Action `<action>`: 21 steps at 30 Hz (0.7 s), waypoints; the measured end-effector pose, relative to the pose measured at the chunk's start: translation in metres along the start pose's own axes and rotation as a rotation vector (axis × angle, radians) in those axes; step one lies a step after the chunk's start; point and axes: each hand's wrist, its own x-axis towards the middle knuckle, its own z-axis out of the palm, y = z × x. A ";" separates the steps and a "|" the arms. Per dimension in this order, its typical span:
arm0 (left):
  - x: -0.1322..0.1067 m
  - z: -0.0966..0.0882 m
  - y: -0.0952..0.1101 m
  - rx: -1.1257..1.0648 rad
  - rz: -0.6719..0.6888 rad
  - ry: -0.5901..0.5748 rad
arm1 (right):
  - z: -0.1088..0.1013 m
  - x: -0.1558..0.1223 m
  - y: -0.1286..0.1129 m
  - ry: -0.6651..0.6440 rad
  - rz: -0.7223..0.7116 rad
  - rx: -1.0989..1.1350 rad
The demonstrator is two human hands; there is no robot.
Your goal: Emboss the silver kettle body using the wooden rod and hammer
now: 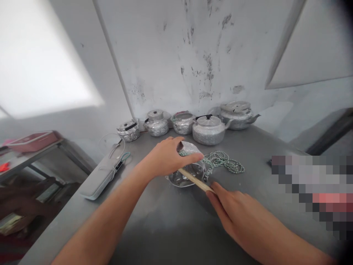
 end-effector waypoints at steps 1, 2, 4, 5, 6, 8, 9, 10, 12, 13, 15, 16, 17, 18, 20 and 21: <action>0.000 0.000 0.000 0.001 -0.001 0.001 | 0.001 0.000 0.000 0.004 -0.004 0.004; 0.000 -0.001 0.000 0.001 -0.002 -0.002 | 0.002 0.001 0.000 0.004 -0.005 0.007; 0.000 -0.001 0.001 0.000 -0.009 -0.011 | 0.004 0.002 0.000 -0.003 -0.007 0.009; 0.000 -0.001 0.001 -0.002 -0.013 -0.015 | 0.005 0.002 0.000 -0.008 -0.007 0.013; 0.000 -0.001 0.000 -0.004 -0.015 -0.017 | 0.006 0.001 0.000 -0.009 -0.002 0.018; 0.000 -0.001 0.000 -0.009 -0.012 -0.017 | 0.008 0.001 0.001 -0.003 0.008 0.033; 0.000 -0.001 0.000 -0.011 -0.009 -0.018 | 0.009 0.001 0.001 0.004 0.013 0.037; 0.000 -0.001 0.000 -0.011 -0.007 -0.019 | 0.010 0.000 0.002 0.006 0.019 0.040; 0.000 -0.001 0.000 -0.010 -0.008 -0.022 | 0.011 0.000 0.002 0.012 0.016 0.039; 0.000 -0.001 0.001 -0.008 -0.009 -0.023 | 0.011 0.000 0.003 0.017 0.011 0.039; -0.001 -0.002 0.001 -0.006 -0.011 -0.018 | 0.012 0.001 0.003 0.037 -0.004 0.041; -0.001 -0.002 0.001 -0.006 -0.009 -0.016 | 0.012 0.001 0.003 0.049 -0.010 0.041; -0.001 -0.002 0.001 -0.008 -0.007 -0.013 | 0.011 0.002 0.004 0.062 -0.015 0.038; -0.001 -0.001 0.000 -0.010 -0.004 -0.010 | 0.011 0.002 0.004 0.070 -0.020 0.036; 0.000 0.000 -0.001 -0.012 0.001 -0.001 | 0.009 0.001 0.004 0.090 -0.033 0.034; 0.000 0.000 -0.001 -0.011 0.003 0.003 | 0.008 0.000 0.004 0.099 -0.037 0.034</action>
